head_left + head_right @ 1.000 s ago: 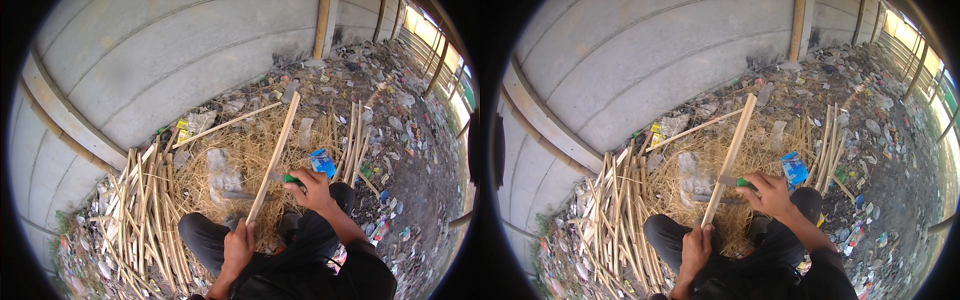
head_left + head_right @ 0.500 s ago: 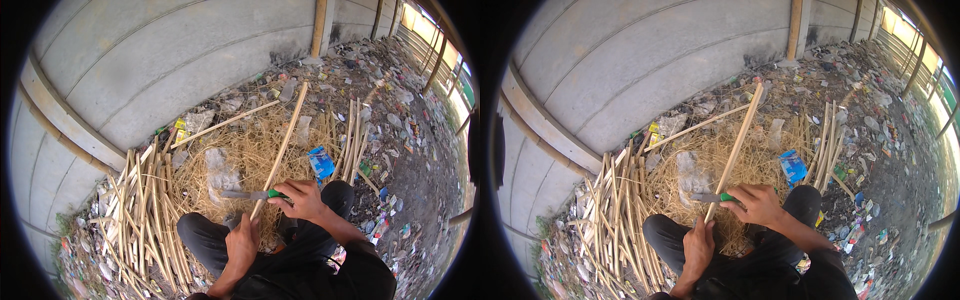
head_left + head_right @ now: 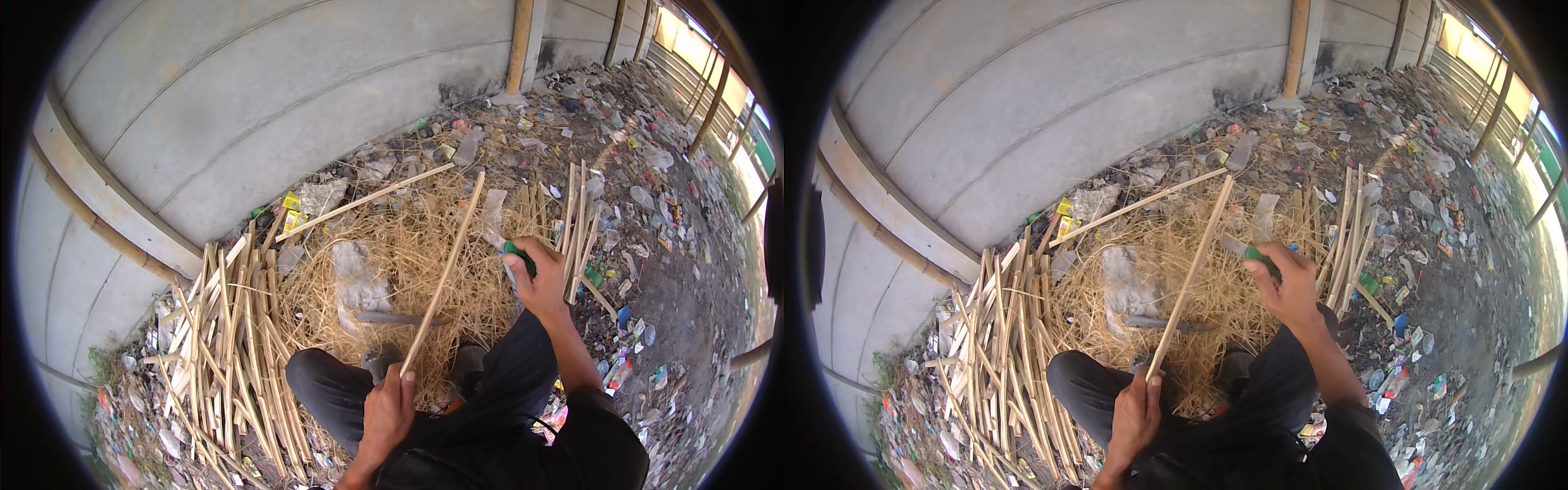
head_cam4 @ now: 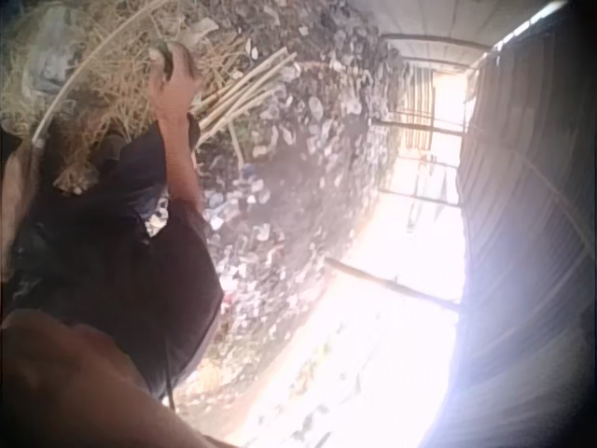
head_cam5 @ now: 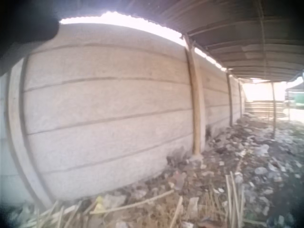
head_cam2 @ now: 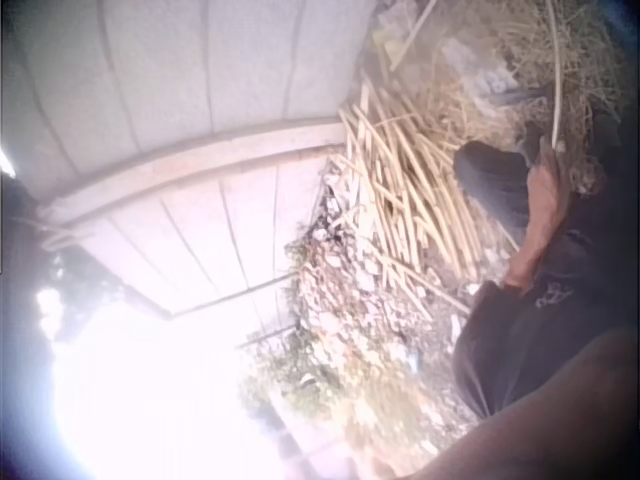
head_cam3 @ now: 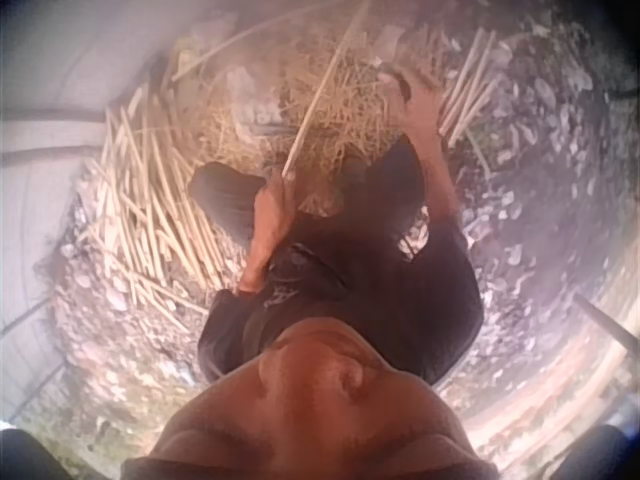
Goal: The person sits on the ground and uses a green utility knife to shave and smooth a long bamboo strip. They repeatedly scrape along the length of the strip, rotating it to work different sides, while surrounded by other bamboo pieces and debris.
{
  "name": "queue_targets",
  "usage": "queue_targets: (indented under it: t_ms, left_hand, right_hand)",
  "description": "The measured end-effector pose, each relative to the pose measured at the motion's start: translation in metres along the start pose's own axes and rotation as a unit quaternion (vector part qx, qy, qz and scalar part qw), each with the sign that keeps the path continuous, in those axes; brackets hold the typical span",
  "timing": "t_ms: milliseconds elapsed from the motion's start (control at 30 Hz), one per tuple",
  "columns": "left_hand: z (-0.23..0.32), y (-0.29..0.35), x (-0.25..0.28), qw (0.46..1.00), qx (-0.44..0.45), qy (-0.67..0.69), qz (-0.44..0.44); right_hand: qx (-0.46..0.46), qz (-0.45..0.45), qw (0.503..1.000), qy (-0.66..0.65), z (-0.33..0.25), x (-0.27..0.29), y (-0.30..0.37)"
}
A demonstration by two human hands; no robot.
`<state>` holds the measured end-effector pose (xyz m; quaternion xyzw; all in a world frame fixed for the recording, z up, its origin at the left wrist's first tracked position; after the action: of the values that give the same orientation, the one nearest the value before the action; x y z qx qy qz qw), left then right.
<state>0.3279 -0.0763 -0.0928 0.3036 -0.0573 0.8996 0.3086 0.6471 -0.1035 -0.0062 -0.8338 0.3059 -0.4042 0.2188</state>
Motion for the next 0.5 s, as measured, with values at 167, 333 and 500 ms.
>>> queue_targets:
  t_ms: [167,333,500]
  left_hand:
    - [0.017,-0.018,0.010,0.999,-0.004,0.043,-0.020]
    - [0.027,-0.022,0.008,0.999,-0.038,0.005,0.004]
    - [0.035,-0.023,0.008,0.991,-0.026,-0.118,0.050]
  right_hand:
    - [0.089,-0.117,0.988,-0.055,-0.054,-0.057,0.041]
    - [0.106,-0.150,0.980,-0.076,-0.072,-0.074,0.055]
    - [0.103,-0.159,0.979,-0.076,-0.080,-0.076,0.055]
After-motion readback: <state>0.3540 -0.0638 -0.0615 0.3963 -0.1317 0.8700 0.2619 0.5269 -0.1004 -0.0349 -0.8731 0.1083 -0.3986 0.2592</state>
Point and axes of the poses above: each hand's wrist, its own y-axis away from the middle knuckle, its own x-axis out of the back of the hand, z = x × y, the point moved 9 cm from there along -y, towards the middle knuckle, and after that the axes turned 5 degrees about -z, right-handed, at the moved point
